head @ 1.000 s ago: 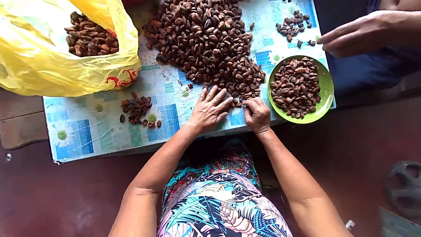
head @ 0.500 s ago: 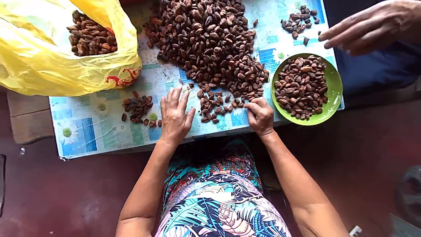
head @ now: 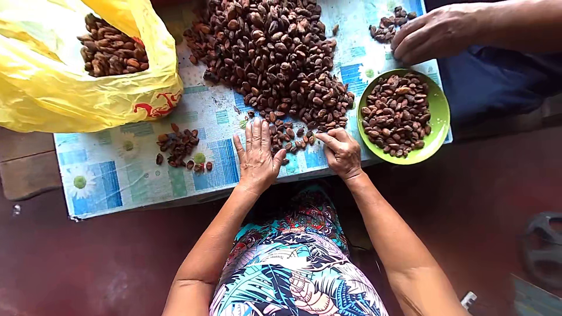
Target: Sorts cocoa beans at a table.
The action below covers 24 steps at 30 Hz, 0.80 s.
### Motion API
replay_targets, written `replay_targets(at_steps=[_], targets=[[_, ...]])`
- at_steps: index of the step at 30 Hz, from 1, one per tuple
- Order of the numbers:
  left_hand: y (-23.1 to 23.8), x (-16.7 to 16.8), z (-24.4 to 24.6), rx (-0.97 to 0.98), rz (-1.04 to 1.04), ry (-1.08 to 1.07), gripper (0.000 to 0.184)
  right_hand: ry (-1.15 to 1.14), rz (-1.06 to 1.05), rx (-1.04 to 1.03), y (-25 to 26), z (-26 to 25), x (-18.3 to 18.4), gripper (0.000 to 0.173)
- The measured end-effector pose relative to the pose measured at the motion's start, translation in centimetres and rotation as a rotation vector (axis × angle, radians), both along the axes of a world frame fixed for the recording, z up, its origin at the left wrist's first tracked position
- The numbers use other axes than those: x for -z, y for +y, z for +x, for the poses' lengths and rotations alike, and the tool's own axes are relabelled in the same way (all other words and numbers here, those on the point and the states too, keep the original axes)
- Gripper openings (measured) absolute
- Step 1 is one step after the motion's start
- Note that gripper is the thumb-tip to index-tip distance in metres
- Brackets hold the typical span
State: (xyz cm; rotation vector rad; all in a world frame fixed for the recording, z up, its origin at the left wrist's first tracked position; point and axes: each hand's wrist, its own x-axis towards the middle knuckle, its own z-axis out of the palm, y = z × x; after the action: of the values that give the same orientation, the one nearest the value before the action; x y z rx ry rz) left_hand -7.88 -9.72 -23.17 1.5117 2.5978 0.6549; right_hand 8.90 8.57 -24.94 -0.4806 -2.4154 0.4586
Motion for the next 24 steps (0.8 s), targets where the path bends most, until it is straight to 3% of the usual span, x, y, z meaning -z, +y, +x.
replay_targets(at_steps=[7, 10, 12, 16, 19, 24], targets=[[4.7, -2.3, 1.2, 0.349, 0.212, -0.051, 0.033, 0.186, -0.145, 0.019, 0.0, 0.4, 0.4, 0.023], [6.8, -0.8, 2.8, 0.568, 0.188, 0.012, 0.032, 0.246, -0.191, 0.017, 0.2, 0.4, 0.4, 0.021], [7.1, 0.3, 3.1, 0.614, 0.123, 0.051, 0.038, 0.246, -0.202, 0.017, 0.2, 0.5, 0.4, 0.021], [5.2, 0.2, 2.2, 0.542, 0.025, 0.065, 0.048, 0.179, -0.169, 0.030, 0.0, 0.4, 0.2, 0.024], [2.4, -0.8, 0.3, 0.492, 0.106, -0.015, 0.041, 0.116, -0.125, 0.057, -0.2, 0.3, 0.1, 0.024], [-1.1, -2.6, -5.1, 0.121, 0.157, -0.144, 0.024, 0.048, -0.056, 0.084, -0.5, 0.1, 0.1, 0.025]])
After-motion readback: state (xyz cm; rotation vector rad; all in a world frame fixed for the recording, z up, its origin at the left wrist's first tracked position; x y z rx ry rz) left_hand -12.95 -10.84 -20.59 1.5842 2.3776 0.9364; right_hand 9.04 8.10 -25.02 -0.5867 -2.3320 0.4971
